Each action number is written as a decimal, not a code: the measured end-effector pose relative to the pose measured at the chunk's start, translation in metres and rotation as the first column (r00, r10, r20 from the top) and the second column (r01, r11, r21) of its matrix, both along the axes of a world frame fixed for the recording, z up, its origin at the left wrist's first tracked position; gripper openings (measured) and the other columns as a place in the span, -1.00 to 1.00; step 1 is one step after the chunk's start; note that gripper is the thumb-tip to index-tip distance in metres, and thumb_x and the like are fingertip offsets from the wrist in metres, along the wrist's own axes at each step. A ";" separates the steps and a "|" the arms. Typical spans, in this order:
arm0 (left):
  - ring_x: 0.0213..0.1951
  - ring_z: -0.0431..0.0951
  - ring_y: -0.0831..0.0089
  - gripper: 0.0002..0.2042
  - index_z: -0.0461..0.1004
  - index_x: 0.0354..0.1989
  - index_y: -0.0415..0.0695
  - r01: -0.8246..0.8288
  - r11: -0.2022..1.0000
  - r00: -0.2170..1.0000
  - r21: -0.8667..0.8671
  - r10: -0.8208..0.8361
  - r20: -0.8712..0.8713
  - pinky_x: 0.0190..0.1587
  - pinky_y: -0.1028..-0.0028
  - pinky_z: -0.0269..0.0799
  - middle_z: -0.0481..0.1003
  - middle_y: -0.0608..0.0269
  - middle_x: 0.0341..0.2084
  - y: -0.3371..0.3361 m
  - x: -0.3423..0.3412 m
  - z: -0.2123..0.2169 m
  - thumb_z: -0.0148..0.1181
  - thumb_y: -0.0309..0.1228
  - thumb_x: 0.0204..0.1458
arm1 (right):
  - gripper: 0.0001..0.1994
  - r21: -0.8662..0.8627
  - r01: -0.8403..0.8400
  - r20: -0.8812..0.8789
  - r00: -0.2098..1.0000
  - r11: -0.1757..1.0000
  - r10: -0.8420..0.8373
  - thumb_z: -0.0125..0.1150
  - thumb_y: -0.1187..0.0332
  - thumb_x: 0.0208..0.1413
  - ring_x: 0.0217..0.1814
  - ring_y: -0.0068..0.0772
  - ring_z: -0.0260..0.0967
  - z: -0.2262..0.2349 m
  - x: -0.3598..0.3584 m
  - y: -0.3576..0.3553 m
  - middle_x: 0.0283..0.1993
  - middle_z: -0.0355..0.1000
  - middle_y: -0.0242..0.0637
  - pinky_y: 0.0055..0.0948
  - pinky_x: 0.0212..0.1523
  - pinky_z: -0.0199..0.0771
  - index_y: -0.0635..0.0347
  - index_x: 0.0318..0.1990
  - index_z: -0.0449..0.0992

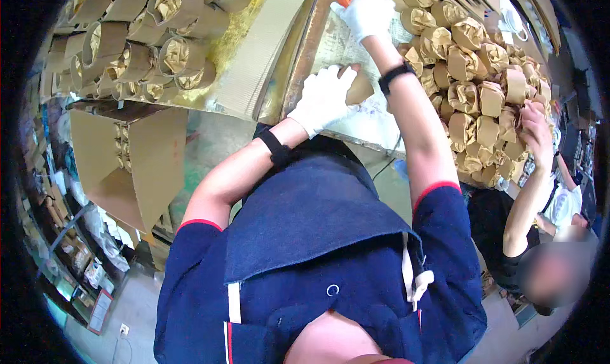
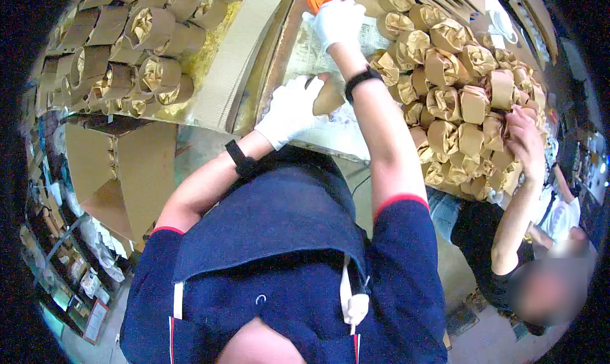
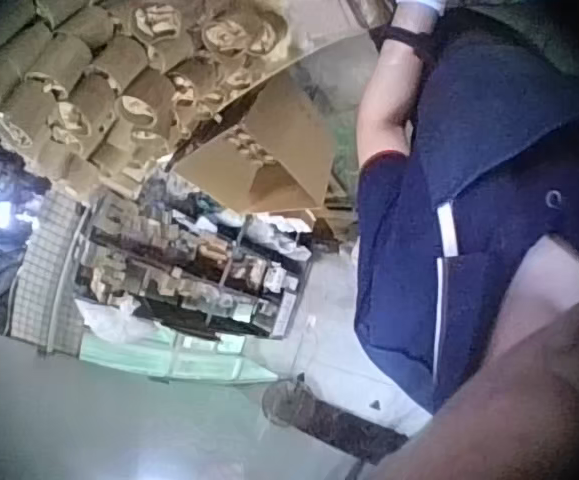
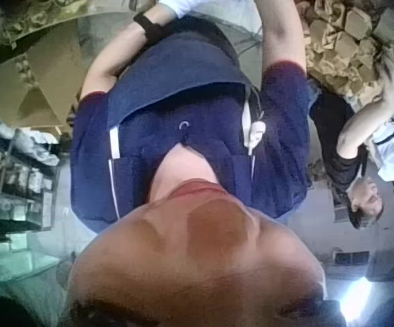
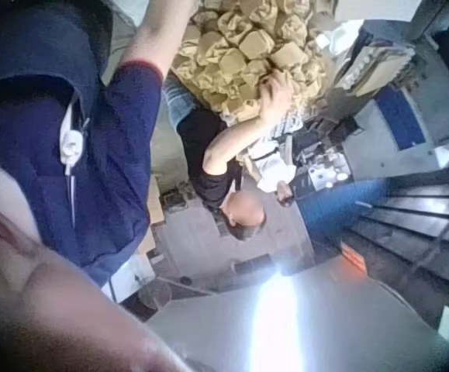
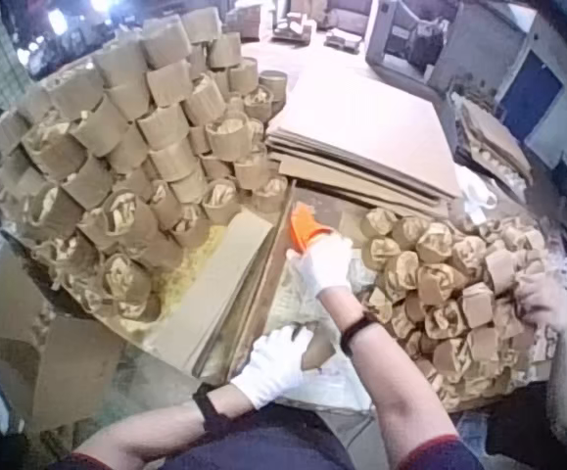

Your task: Packing paper-wrapped items into piles and organizing them on a table using tape.

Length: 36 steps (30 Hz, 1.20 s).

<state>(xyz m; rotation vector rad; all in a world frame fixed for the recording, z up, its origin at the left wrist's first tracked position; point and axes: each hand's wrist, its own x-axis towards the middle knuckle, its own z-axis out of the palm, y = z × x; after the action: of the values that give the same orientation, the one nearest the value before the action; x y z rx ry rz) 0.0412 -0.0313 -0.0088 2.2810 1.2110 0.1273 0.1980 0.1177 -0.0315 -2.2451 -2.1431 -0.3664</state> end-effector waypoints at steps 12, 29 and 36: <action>0.10 0.43 0.03 -0.13 0.21 0.37 0.04 -0.026 0.999 0.999 -0.047 0.028 0.042 0.12 0.07 0.40 0.36 0.00 0.11 0.017 -0.035 -0.004 0.39 0.01 -0.18 | -0.48 -0.550 -0.095 -0.815 -0.155 0.830 -0.558 0.37 -0.03 0.12 -0.33 -0.69 0.37 0.111 0.037 -0.220 -0.27 0.53 -0.43 -0.61 -0.32 0.37 0.29 -0.01 0.60; -0.04 0.55 -0.01 -0.23 0.28 0.32 0.19 0.075 0.986 0.996 -0.150 -0.067 0.059 0.00 0.07 0.48 0.51 -0.02 -0.06 0.035 -0.019 -0.012 0.38 -0.02 -0.17 | -0.55 -0.267 0.148 -0.889 0.345 0.952 -0.303 0.36 0.03 0.08 -0.38 -0.42 0.50 0.031 0.008 -0.264 -0.43 0.56 -0.21 -0.37 -0.37 0.45 0.34 -0.20 0.63; 0.11 0.48 -0.06 -0.58 0.51 -0.21 -0.13 -0.008 1.000 0.927 -0.018 0.014 0.375 0.17 0.10 0.41 0.40 -0.18 0.15 -0.006 -0.077 -0.026 0.50 -0.20 -0.20 | -0.42 -0.565 0.092 -0.825 -0.050 0.820 -0.563 0.24 -0.11 0.17 -0.29 -0.55 0.43 0.020 0.020 -0.248 -0.36 0.57 -0.22 -0.47 -0.24 0.42 0.39 -0.13 0.63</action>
<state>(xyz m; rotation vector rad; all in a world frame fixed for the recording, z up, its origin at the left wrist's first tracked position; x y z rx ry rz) -0.0354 -0.0378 -0.0348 2.1093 1.0165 0.5320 0.2184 -0.1306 -0.0112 -1.9160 -0.7769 1.3876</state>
